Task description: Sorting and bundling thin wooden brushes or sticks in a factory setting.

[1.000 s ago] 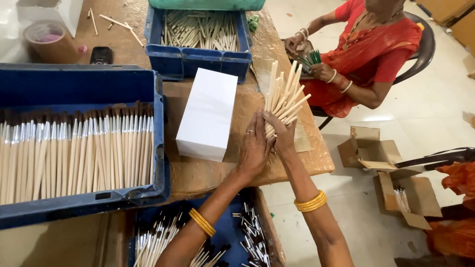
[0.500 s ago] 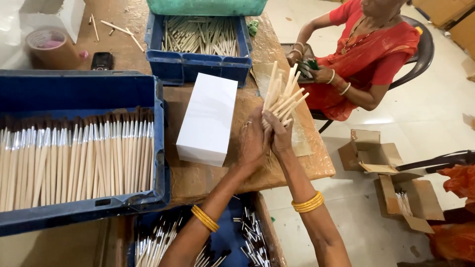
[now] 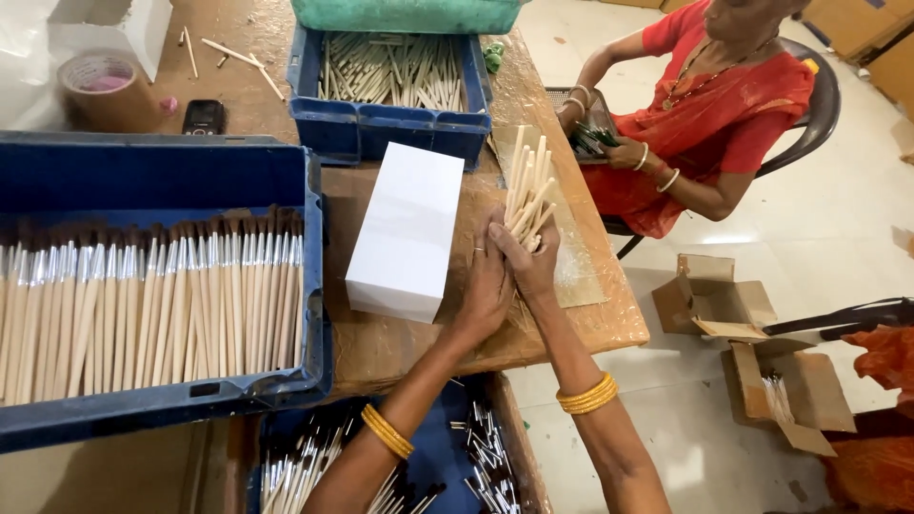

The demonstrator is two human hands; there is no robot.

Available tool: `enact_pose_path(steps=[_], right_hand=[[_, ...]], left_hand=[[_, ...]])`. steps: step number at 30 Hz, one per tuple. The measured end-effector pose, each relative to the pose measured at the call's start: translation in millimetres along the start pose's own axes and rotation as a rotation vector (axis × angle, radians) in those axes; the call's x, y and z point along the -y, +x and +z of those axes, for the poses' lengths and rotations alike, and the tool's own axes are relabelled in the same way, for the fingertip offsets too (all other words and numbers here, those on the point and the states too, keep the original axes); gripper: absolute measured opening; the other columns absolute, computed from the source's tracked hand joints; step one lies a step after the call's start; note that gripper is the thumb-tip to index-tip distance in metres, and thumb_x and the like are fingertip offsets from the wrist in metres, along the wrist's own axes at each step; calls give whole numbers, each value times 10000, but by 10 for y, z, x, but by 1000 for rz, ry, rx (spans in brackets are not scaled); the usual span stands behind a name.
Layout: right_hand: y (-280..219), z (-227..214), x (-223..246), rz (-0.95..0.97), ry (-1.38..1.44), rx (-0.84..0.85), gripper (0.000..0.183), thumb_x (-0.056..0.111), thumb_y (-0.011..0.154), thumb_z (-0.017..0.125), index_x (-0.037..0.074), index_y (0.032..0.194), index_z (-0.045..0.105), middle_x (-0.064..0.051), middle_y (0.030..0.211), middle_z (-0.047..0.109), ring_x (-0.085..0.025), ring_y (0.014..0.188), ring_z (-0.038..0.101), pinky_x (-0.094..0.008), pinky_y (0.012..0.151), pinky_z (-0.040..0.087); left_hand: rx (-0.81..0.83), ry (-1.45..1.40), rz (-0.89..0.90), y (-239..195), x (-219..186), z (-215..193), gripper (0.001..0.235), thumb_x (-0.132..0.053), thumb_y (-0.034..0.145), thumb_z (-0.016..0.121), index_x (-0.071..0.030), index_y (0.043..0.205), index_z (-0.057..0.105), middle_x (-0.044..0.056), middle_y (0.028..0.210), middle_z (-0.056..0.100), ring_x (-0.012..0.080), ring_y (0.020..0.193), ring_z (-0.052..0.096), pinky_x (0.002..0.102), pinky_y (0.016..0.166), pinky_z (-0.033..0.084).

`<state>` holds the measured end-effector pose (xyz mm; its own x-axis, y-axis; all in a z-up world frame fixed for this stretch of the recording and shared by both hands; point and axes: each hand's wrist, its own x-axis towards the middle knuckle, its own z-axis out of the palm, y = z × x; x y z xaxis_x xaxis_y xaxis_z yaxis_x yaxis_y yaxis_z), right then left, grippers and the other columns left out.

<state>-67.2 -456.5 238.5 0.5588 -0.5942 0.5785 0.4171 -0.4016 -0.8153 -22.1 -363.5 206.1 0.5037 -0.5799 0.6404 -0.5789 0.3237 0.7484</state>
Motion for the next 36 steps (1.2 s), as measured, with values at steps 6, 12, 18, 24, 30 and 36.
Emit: enact_pose_path(steps=[6,12,18,24,30,36], right_hand=[[-182,30,28,162,150,35,336,62,893,769,-30,1162,590,-83,903,717,-167,760,704,-285,672,602],[-284,-70,-23,220,-11,-118,178,44,869,786,-33,1006,703,-84,890,724,-137,754,681,-255,657,566],[-323,-164,100,217,26,-150,193,33,843,761,-36,1015,706,-82,884,732,-138,741,697,-260,643,575],[-496,-432,-291,129,5,-114,289,-30,865,712,-58,1145,650,-83,1016,708,-131,872,685,-270,738,578],[-553,-439,137,185,89,-148,508,-55,847,723,-29,1318,536,-95,988,679,-150,845,681,-287,746,596],[-657,-724,-19,318,121,-260,463,-38,850,728,-46,1284,568,-98,1019,675,-180,871,705,-313,784,617]], left_hand=[[186,34,-24,-322,182,-87,713,-25,1046,483,45,1621,68,324,1680,124,480,1578,127,495,1289,142],[133,-303,-132,-418,-36,-49,849,17,910,539,30,1633,93,269,1688,175,373,1580,215,434,1280,227],[59,-442,-212,-239,-250,-85,815,36,899,521,14,1619,140,227,1671,251,312,1568,268,399,1281,246],[79,-183,-155,-275,-391,-90,710,35,901,488,37,1584,296,274,1601,387,363,1530,341,428,1266,263],[-57,-17,-226,-264,133,27,633,5,915,486,39,1534,358,305,1539,452,432,1470,411,465,1241,300],[44,382,-246,58,58,191,495,-81,876,623,80,1326,494,343,1369,515,488,1299,480,527,1112,376]])
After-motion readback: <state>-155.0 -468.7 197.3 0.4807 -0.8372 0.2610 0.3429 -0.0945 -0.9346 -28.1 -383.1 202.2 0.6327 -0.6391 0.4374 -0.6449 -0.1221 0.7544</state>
